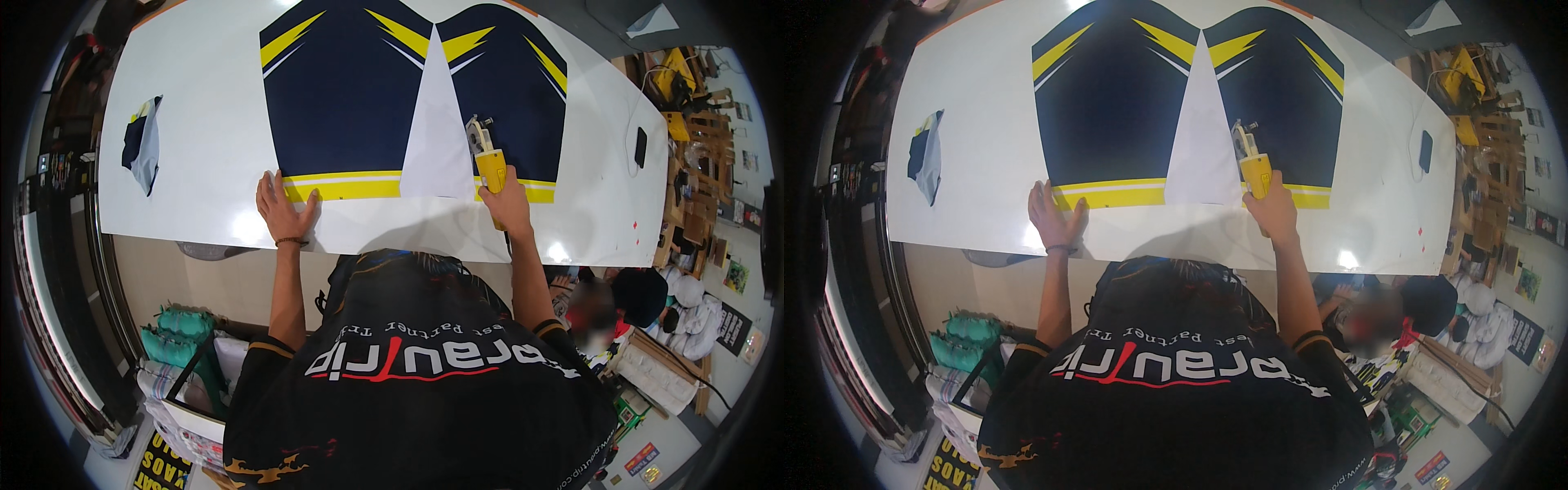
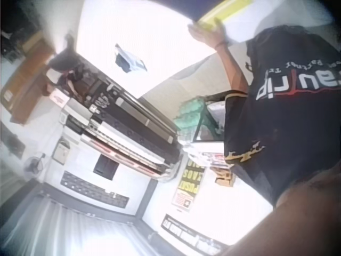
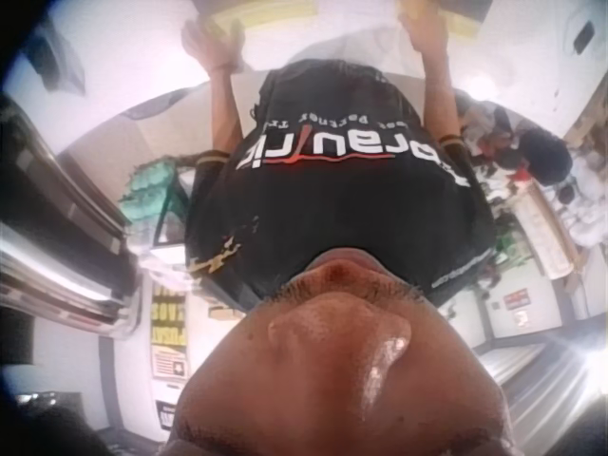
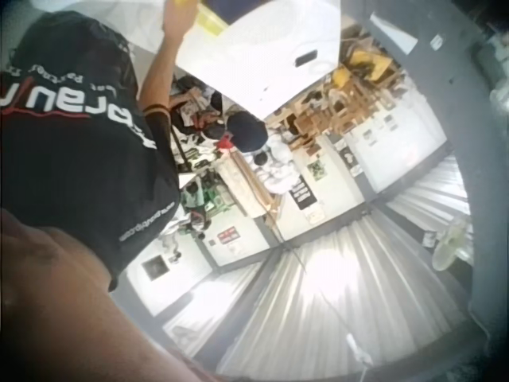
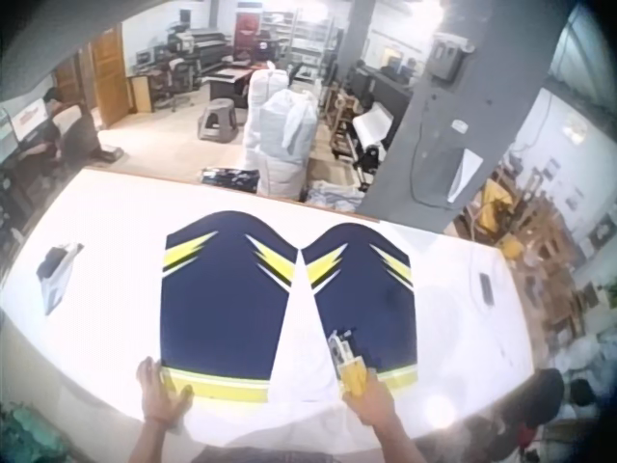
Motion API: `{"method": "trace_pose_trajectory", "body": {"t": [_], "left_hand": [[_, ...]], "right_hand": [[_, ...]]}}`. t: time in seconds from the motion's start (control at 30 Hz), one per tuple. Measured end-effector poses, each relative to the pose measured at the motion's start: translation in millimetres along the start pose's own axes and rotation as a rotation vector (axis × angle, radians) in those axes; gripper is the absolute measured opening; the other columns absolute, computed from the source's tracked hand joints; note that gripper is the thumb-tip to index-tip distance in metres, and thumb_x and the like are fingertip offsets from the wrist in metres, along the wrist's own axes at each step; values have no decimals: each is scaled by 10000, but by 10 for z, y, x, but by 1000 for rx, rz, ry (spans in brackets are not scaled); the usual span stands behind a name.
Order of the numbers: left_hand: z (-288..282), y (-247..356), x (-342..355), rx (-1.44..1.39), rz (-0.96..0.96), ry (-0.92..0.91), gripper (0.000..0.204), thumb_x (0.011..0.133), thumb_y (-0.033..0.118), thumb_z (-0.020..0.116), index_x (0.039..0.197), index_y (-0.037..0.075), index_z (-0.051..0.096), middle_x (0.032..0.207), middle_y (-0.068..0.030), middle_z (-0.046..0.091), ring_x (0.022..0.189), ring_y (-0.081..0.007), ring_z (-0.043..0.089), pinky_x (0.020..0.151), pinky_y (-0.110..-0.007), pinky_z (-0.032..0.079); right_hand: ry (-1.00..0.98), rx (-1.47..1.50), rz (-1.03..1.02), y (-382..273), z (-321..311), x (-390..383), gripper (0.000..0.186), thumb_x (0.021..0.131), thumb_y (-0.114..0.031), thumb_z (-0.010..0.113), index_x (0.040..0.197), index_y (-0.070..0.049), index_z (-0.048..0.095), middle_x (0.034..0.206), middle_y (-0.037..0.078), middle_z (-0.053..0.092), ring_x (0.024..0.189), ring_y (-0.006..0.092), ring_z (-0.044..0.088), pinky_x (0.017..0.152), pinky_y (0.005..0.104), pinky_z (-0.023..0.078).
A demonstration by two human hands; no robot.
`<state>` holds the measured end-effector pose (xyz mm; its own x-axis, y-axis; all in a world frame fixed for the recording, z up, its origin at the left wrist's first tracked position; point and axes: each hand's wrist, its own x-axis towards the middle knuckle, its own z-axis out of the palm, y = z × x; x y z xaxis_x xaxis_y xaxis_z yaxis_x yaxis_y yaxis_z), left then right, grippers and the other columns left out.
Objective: The person uses a yellow electric rotary cutter to trim a large piece of dark blue fabric with yellow and white graphics on a white worktable. They repeatedly reposition the fabric, cut along the edges, and remove excess material throughout the clip.
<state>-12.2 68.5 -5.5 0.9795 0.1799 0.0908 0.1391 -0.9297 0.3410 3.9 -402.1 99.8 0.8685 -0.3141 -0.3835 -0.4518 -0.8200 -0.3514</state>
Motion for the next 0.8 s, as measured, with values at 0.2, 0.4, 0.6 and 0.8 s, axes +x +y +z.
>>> {"method": "trace_pose_trajectory", "body": {"t": [0.2,0.4,0.6,0.8], "left_hand": [[-1,-16,-5,27,2,-1,919,875,615,745,1579,95,464,1675,-193,325,1569,-391,234,1287,-533,246],[-60,42,4,1,12,4,924,861,550,790,1575,73,448,1659,-221,349,1547,-427,270,1262,-561,263],[-81,51,9,-4,25,11,925,859,521,811,1570,58,443,1643,-247,364,1528,-452,296,1247,-575,270],[-46,11,9,6,-3,-4,924,862,618,740,1572,89,475,1669,-194,347,1562,-401,256,1274,-562,257]], "right_hand": [[5,-23,26,-254,-64,329,676,797,-346,764,1326,-23,495,1114,305,734,1061,503,714,924,561,574],[-14,-118,81,-545,-175,631,721,799,-366,766,1387,-50,494,1222,280,713,1152,472,700,979,534,574],[-13,-114,73,-795,-231,947,753,801,-377,776,1418,-52,492,1263,271,699,1184,460,691,1005,532,563],[7,-123,59,-895,-233,1278,811,815,-388,780,1476,-32,474,1312,273,684,1209,443,689,1025,522,560]]}}
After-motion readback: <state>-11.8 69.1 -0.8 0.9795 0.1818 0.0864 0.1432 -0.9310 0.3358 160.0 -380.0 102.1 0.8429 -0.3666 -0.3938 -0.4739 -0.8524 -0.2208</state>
